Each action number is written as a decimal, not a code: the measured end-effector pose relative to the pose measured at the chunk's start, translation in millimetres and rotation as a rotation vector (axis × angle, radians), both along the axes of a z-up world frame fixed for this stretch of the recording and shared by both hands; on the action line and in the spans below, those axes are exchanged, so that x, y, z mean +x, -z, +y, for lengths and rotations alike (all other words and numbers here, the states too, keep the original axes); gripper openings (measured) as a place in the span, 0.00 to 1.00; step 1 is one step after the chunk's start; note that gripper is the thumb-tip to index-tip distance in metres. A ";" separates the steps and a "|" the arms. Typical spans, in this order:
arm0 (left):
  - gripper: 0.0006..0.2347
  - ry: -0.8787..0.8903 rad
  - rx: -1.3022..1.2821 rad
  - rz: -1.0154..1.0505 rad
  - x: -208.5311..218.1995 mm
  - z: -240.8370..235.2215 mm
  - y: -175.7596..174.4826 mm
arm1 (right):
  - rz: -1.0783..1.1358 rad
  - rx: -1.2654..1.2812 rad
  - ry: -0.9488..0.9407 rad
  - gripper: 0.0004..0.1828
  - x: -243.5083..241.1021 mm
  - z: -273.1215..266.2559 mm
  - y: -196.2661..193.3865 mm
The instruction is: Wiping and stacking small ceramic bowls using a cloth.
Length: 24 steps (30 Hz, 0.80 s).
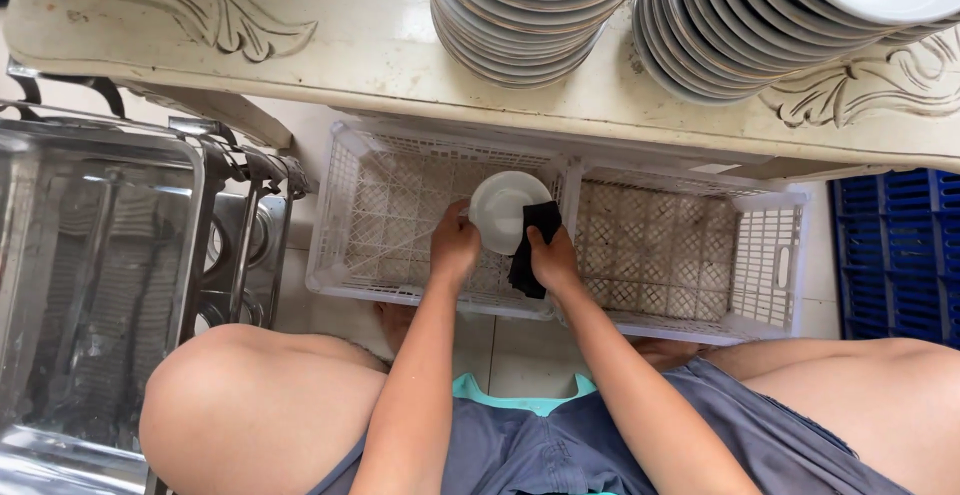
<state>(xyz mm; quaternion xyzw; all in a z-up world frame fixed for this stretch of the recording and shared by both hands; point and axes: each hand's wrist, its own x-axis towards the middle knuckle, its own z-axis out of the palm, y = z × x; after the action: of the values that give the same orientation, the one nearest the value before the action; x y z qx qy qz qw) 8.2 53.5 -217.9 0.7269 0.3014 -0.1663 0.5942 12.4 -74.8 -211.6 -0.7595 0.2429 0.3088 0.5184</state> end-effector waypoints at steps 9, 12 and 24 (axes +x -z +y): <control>0.18 -0.063 0.099 -0.008 14.2 -4.9 21.3 | 0.105 0.011 0.079 0.40 11.3 9.3 52.1; 0.19 -0.051 0.058 0.040 17.7 -7.2 57.1 | 0.131 0.059 0.161 0.39 16.1 18.3 37.3; 0.24 0.104 -0.102 0.093 27.1 -20.5 82.0 | 0.209 0.185 0.394 0.35 29.6 23.3 36.6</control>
<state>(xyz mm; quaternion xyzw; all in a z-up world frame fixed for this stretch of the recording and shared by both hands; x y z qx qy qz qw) 35.3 33.0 -299.9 0.7019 0.2819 -0.2456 0.6063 42.0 -51.6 -248.3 -0.6108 0.4094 0.2995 0.6079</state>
